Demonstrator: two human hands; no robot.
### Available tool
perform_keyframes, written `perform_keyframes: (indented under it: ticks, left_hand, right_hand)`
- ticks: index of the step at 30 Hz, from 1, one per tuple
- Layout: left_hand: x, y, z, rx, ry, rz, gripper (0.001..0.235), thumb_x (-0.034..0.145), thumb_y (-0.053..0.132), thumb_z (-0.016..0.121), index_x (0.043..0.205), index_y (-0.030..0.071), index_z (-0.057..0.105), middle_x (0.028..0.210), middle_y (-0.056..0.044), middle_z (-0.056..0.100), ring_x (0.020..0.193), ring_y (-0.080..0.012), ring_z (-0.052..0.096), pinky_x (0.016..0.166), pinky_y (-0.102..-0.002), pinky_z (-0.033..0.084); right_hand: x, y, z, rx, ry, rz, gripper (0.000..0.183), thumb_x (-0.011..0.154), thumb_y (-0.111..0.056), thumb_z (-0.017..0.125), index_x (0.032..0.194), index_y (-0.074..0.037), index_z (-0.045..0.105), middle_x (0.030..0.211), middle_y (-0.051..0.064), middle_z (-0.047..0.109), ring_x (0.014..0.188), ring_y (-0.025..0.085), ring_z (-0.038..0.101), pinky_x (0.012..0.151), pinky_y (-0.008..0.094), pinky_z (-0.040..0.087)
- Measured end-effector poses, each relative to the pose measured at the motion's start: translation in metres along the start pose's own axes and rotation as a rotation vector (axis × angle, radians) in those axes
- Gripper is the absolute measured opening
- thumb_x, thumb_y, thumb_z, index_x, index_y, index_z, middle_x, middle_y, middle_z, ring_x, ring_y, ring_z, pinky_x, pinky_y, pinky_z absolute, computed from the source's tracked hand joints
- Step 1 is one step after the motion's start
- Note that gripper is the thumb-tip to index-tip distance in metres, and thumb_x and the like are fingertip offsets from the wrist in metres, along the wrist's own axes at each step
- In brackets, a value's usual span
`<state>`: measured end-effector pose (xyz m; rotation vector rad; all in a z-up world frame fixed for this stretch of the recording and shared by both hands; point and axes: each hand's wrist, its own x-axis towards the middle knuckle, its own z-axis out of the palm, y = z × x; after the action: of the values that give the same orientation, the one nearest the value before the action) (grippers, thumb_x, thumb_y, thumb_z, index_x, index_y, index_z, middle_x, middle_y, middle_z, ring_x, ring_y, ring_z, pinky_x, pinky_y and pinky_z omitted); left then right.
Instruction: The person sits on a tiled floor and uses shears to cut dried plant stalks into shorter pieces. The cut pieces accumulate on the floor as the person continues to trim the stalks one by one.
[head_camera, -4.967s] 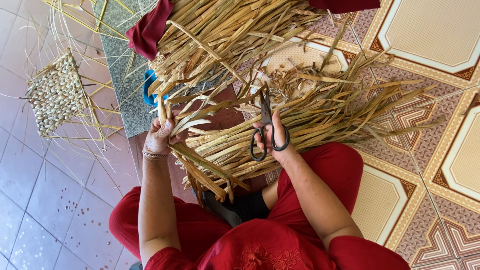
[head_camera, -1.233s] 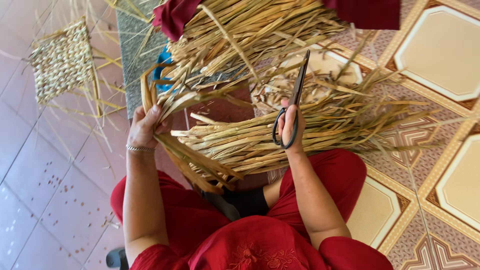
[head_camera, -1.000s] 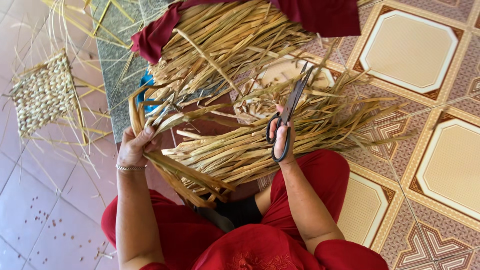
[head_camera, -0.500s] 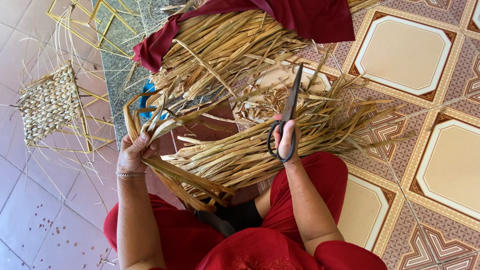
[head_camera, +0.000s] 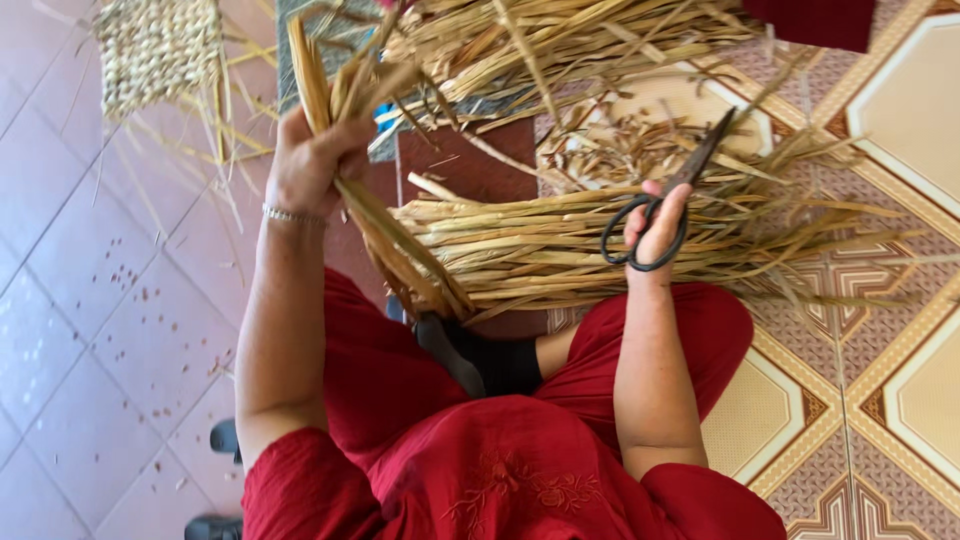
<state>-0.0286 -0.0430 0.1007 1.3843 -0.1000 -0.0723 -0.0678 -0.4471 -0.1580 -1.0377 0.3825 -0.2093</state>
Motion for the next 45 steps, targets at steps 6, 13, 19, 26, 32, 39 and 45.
perform_keyframes:
  ticks: [6, 13, 19, 26, 32, 39, 45]
  left_hand:
    - [0.011, 0.046, 0.016, 0.026, 0.058, 0.218, 0.013, 0.109, 0.011, 0.068, 0.101, 0.000, 0.064, 0.083, -0.010, 0.066, 0.059, -0.0172, 0.060, 0.051, -0.030, 0.048]
    - [0.072, 0.051, 0.036, -0.066, 0.236, 0.634, 0.016, 0.107, 0.015, 0.063, 0.096, 0.004, 0.058, 0.075, -0.011, 0.066, 0.065, -0.0224, 0.065, 0.061, -0.036, 0.054]
    - [0.109, 0.029, 0.087, -0.217, 0.364, 0.748, 0.024, 0.109, 0.025, 0.064, 0.100, 0.006, 0.053, 0.083, -0.007, 0.061, 0.074, -0.0182, 0.060, 0.070, -0.034, 0.052]
    - [0.062, -0.036, 0.096, -0.746, 0.389, 0.547, 0.039, 0.100, 0.027, 0.070, 0.132, 0.010, 0.057, 0.079, -0.001, 0.058, 0.068, -0.0114, 0.054, 0.069, -0.030, 0.053]
    - [-0.025, -0.136, 0.060, -0.665, 0.564, 0.212, 0.041, 0.101, 0.019, 0.066, 0.137, 0.007, 0.052, 0.093, -0.007, 0.071, 0.094, -0.0217, 0.071, 0.102, -0.041, 0.054]
    - [-0.109, -0.214, 0.052, -0.619, 0.564, -0.254, 0.055, 0.096, 0.023, 0.069, 0.144, 0.007, 0.046, 0.124, -0.010, 0.058, 0.114, -0.0243, 0.065, 0.114, -0.052, 0.041]
    - [-0.173, -0.209, 0.054, -0.170, 0.298, -0.557, 0.056, 0.091, 0.022, 0.067, 0.140, 0.008, 0.045, 0.142, -0.015, 0.060, 0.120, -0.0323, 0.068, 0.102, -0.049, 0.053]
  right_hand:
    - [-0.017, -0.018, 0.013, -0.048, -0.105, -0.082, 0.062, 0.106, -0.065, 0.049, 0.125, -0.007, 0.058, 0.064, -0.001, 0.045, 0.049, 0.009, 0.038, 0.044, 0.025, 0.027]
    - [-0.041, -0.054, 0.023, 0.062, -0.597, -0.143, 0.061, 0.107, -0.059, 0.055, 0.128, -0.002, 0.061, 0.062, -0.004, 0.047, 0.047, 0.005, 0.038, 0.044, 0.022, 0.028]
    - [-0.055, -0.058, 0.047, -0.093, -1.225, 0.028, 0.069, 0.101, -0.061, 0.063, 0.128, 0.003, 0.065, 0.060, -0.007, 0.051, 0.044, 0.003, 0.043, 0.041, 0.022, 0.037]
    - [-0.062, -0.013, 0.074, -0.056, -0.970, 0.262, 0.076, 0.097, -0.065, 0.062, 0.141, -0.003, 0.059, 0.068, -0.005, 0.047, 0.055, 0.002, 0.042, 0.049, 0.019, 0.032]
    - [-0.048, 0.008, 0.066, 0.048, -0.659, 0.160, 0.044, 0.097, -0.051, 0.070, 0.097, -0.010, 0.056, 0.074, -0.001, 0.052, 0.057, 0.006, 0.045, 0.048, 0.021, 0.033]
    - [-0.047, 0.001, 0.065, -0.046, -0.392, 0.146, 0.037, 0.100, -0.037, 0.071, 0.080, -0.011, 0.053, 0.061, -0.003, 0.046, 0.045, 0.006, 0.039, 0.041, 0.023, 0.030]
    - [-0.050, -0.013, 0.063, -0.105, -0.332, 0.123, 0.029, 0.097, -0.032, 0.072, 0.086, -0.010, 0.057, 0.061, -0.003, 0.048, 0.046, 0.005, 0.040, 0.040, 0.023, 0.030]
